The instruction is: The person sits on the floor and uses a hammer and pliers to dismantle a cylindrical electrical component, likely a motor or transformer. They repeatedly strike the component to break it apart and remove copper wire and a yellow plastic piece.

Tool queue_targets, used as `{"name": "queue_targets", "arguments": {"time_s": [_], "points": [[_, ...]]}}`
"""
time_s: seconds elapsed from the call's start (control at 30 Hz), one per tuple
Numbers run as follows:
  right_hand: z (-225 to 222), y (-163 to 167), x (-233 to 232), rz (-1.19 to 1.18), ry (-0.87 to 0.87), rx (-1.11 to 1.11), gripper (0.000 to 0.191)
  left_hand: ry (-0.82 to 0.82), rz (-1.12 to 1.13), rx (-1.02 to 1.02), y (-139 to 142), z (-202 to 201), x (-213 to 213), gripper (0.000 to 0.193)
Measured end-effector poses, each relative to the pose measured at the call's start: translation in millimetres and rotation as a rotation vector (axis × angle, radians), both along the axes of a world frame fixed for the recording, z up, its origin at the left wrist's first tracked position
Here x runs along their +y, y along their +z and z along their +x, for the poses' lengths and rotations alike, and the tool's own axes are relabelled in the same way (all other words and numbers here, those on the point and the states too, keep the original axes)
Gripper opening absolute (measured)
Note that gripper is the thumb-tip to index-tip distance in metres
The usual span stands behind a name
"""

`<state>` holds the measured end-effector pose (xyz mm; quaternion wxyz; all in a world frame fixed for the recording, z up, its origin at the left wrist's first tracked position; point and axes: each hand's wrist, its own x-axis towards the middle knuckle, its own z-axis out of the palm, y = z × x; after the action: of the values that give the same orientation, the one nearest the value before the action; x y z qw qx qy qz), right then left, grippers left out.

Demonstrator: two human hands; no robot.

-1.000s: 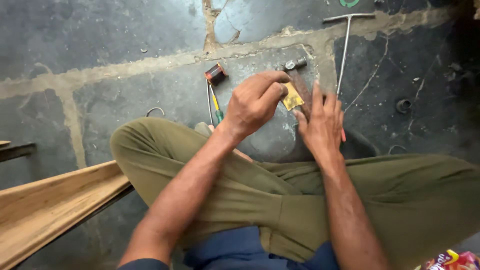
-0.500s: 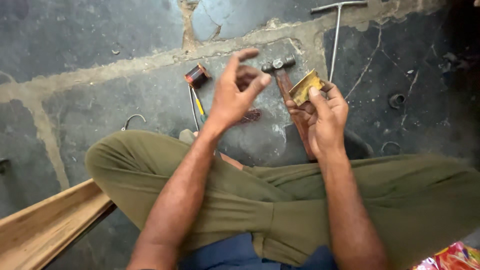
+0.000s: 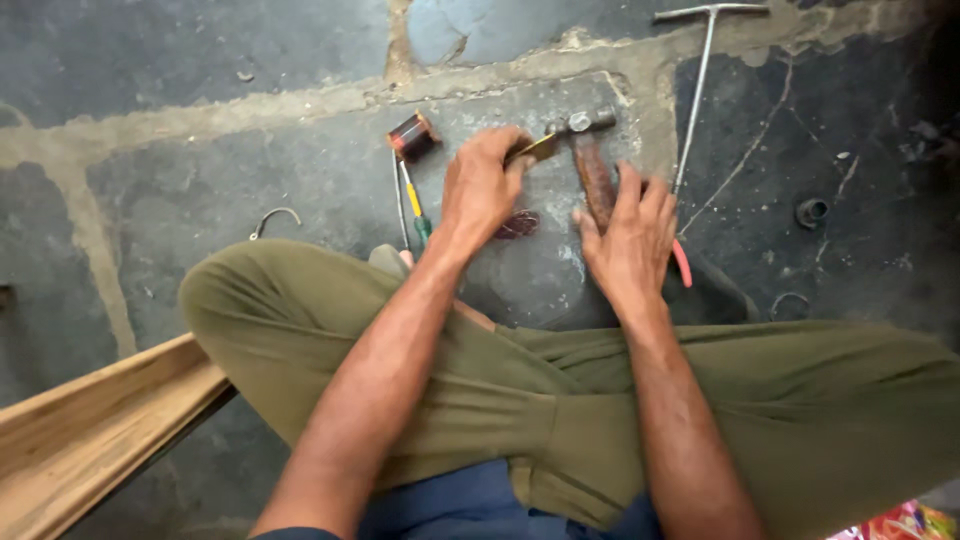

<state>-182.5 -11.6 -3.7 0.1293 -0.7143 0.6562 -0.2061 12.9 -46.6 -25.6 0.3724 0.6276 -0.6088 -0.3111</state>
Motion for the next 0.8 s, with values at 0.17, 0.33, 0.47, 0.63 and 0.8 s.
{"name": "queue_targets", "arguments": {"time_s": [0.17,0.33,0.47,0.63,0.8], "points": [[1,-3,6,0.102,0.113,0.197,0.058,0.073,-0.044,-0.054,-30,6,-2,0.021],[-6,-27,14,-0.024,0.134,0.160,0.045,0.155,-0.073,-0.148,-35,3,8,0.014],[-11,-31,7,0.060,0.053,-0.383,0.032,0.159,-0.137,-0.207,-35,4,11,0.016],[-8,13,19,0.375,-0.053,-0.932,0.044,0.147,-0.129,-0.238,-45,5,13,0.012],[5,44,36,-0.088,0.105,-0.427,0.055,0.139,-0.155,-0.251,-51,6,13,0.011]]}}
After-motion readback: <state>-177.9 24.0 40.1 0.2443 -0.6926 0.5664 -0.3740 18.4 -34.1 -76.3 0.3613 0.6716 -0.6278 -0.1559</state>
